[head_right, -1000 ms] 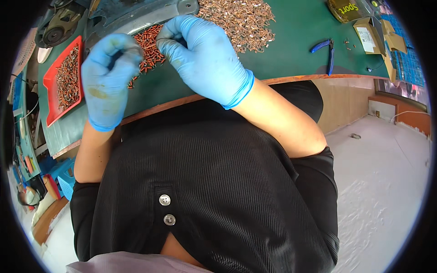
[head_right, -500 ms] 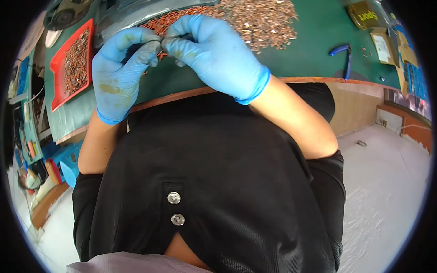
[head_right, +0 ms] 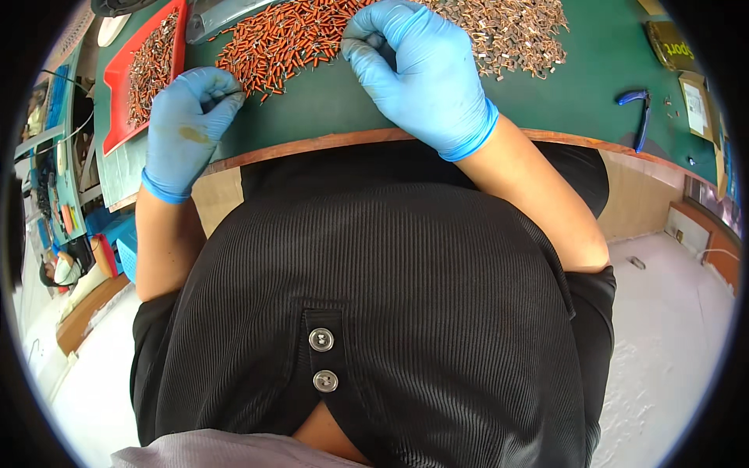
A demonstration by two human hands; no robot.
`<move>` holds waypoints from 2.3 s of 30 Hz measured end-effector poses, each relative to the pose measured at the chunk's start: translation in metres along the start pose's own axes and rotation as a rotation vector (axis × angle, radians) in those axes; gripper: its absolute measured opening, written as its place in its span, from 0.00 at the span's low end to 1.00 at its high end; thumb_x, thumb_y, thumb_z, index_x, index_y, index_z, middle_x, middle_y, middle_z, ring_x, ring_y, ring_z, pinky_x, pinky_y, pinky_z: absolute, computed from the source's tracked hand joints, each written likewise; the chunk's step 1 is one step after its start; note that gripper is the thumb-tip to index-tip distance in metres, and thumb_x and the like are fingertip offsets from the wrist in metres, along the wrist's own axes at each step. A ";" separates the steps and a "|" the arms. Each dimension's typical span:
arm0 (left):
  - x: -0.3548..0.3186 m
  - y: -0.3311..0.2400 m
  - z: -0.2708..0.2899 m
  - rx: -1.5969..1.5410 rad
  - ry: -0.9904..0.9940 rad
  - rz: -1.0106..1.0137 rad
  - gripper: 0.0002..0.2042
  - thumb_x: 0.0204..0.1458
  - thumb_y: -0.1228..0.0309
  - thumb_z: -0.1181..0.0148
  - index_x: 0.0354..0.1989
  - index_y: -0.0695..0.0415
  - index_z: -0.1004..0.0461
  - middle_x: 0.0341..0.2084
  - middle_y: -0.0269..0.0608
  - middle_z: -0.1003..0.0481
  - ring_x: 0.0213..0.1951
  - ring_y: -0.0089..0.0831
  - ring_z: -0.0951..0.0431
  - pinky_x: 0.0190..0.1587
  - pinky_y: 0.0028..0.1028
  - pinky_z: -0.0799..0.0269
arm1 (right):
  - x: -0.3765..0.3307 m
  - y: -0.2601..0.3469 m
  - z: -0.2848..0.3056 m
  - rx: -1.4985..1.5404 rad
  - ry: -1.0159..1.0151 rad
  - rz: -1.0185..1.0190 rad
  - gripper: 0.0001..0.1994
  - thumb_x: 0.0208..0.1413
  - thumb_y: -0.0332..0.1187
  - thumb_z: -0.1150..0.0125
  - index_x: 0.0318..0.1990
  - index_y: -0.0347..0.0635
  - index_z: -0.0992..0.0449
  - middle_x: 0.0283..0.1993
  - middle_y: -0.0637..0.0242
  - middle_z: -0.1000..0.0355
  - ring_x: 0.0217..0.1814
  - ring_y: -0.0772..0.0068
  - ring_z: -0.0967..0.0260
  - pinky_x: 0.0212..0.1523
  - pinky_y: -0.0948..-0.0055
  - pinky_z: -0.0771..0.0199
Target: Manually sorting and inspecting small electronic components on a workbench.
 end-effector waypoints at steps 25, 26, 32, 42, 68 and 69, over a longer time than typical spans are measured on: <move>0.013 -0.017 0.004 -1.056 0.101 0.085 0.06 0.53 0.74 0.44 0.37 0.62 0.29 0.32 0.38 0.28 0.33 0.24 0.29 0.37 0.21 0.33 | 0.014 0.027 -0.007 0.320 0.149 -0.065 0.06 0.56 0.22 0.43 0.42 0.37 0.28 0.34 0.73 0.30 0.35 0.85 0.34 0.38 0.83 0.31; 0.015 -0.019 0.003 -1.224 0.141 0.109 0.07 0.54 0.74 0.44 0.38 0.62 0.29 0.32 0.39 0.28 0.33 0.25 0.28 0.36 0.22 0.33 | 0.017 0.030 -0.008 0.422 0.167 -0.121 0.07 0.57 0.22 0.44 0.42 0.36 0.29 0.34 0.74 0.30 0.35 0.85 0.34 0.38 0.83 0.31; 0.017 -0.022 -0.014 -1.624 0.249 0.111 0.09 0.55 0.73 0.44 0.41 0.63 0.27 0.30 0.40 0.25 0.29 0.24 0.27 0.31 0.21 0.33 | 0.033 0.027 -0.017 0.414 -0.073 0.260 0.05 0.53 0.25 0.39 0.35 0.34 0.28 0.27 0.63 0.29 0.28 0.77 0.33 0.31 0.76 0.29; 0.028 -0.027 -0.020 -1.642 0.255 0.117 0.08 0.53 0.77 0.42 0.40 0.64 0.27 0.29 0.38 0.26 0.30 0.24 0.28 0.31 0.21 0.32 | 0.040 0.021 -0.012 -0.067 -0.282 0.726 0.06 0.52 0.21 0.41 0.36 0.35 0.30 0.29 0.62 0.29 0.29 0.77 0.32 0.32 0.75 0.29; 0.150 -0.021 -0.017 -0.480 -1.029 -0.170 0.05 0.42 0.74 0.34 0.29 0.60 0.20 0.20 0.36 0.26 0.18 0.22 0.32 0.25 0.21 0.34 | 0.151 0.028 -0.027 0.302 -0.504 -0.165 0.06 0.50 0.27 0.39 0.29 0.32 0.27 0.22 0.57 0.28 0.23 0.69 0.30 0.28 0.72 0.29; 0.149 -0.023 -0.018 -0.454 -1.049 -0.168 0.05 0.42 0.74 0.34 0.28 0.60 0.20 0.20 0.36 0.26 0.18 0.22 0.31 0.25 0.21 0.34 | 0.150 0.027 -0.029 0.277 -0.530 -0.163 0.07 0.49 0.28 0.38 0.28 0.33 0.27 0.21 0.57 0.28 0.22 0.69 0.30 0.28 0.72 0.29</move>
Point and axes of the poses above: each hand's wrist, its own x-axis towards the middle knuckle, its own z-axis out of the back of the hand, y = z × x, the point moved 1 cm from there along x, towards the middle knuckle
